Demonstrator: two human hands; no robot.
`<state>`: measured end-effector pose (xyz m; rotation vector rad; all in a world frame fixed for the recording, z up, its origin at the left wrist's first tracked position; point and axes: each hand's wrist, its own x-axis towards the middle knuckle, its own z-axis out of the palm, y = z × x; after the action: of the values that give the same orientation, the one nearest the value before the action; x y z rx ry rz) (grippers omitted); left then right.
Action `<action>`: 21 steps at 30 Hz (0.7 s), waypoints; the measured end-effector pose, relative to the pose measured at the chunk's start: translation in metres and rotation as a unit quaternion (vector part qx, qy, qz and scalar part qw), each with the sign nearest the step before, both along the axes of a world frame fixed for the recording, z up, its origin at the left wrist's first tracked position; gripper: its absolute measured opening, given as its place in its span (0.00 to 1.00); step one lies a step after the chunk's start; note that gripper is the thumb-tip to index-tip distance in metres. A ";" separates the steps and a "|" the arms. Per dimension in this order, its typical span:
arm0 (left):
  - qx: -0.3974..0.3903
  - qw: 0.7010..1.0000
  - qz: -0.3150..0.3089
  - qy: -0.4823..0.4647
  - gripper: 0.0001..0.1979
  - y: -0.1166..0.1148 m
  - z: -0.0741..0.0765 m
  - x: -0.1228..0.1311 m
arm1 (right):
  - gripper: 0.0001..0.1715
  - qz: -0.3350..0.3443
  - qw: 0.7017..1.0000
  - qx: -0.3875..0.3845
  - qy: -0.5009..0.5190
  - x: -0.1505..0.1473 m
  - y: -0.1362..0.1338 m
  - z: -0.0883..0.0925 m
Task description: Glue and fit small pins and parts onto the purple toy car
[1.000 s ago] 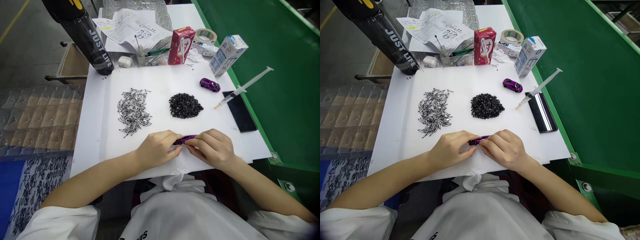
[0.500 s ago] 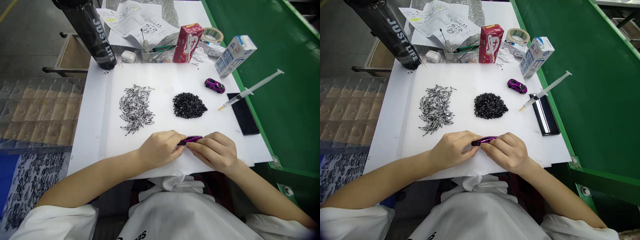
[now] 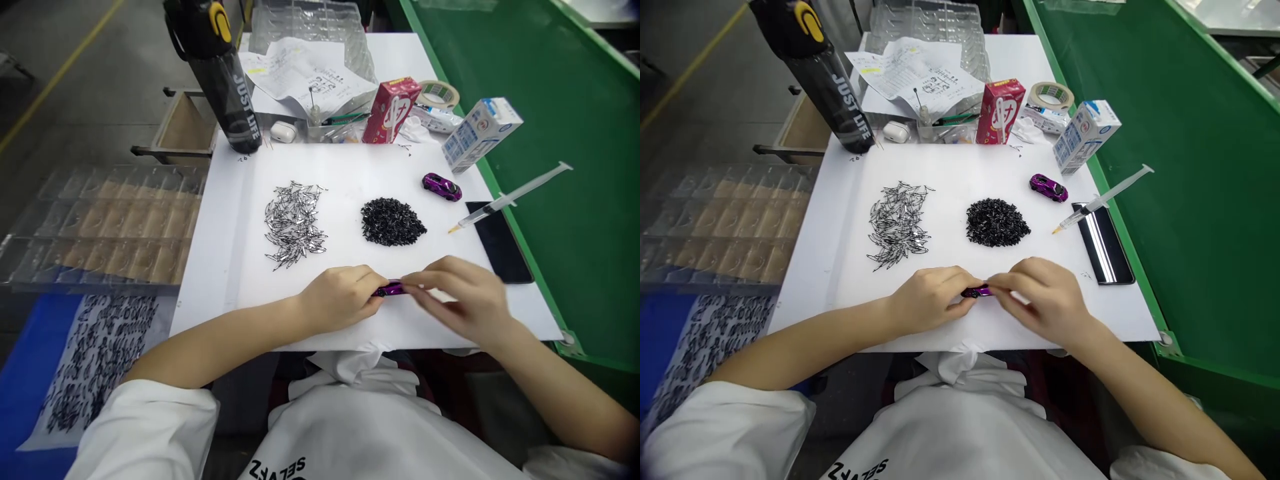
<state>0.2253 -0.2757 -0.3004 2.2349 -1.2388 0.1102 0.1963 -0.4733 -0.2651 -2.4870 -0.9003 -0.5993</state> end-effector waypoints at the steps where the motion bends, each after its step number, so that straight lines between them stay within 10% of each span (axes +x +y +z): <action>1: 0.022 0.999 -0.016 -0.017 0.09 -0.001 0.002 0.000 | 0.07 -0.009 0.999 0.034 0.027 0.005 0.001 0.006; 6: 0.108 0.985 -0.047 -0.126 0.12 0.003 0.023 -0.026 | 0.04 0.024 0.993 -0.057 0.101 0.044 0.031 0.007; 10: 0.042 0.999 -0.034 -0.006 0.12 0.025 0.032 -0.077 | 0.09 0.077 0.975 -0.165 0.130 0.068 0.067 -0.014; 13: 0.085 0.975 -0.042 0.200 0.12 0.045 0.013 -0.113 | 0.11 0.066 0.967 -0.214 0.125 0.073 0.082 -0.022; 18: 0.085 0.900 0.285 0.319 0.16 0.047 -0.044 -0.134 | 0.15 0.054 0.952 -0.283 0.108 0.073 0.095 -0.018; 21: 0.038 0.902 0.257 0.346 0.18 0.037 -0.059 -0.130 | 0.15 0.052 0.943 -0.313 0.099 0.074 0.105 -0.014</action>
<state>0.0950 -0.2384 -0.3591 2.2989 -0.2698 -0.5006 0.2701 -0.3683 -0.2788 -2.9452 -1.2833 -0.0080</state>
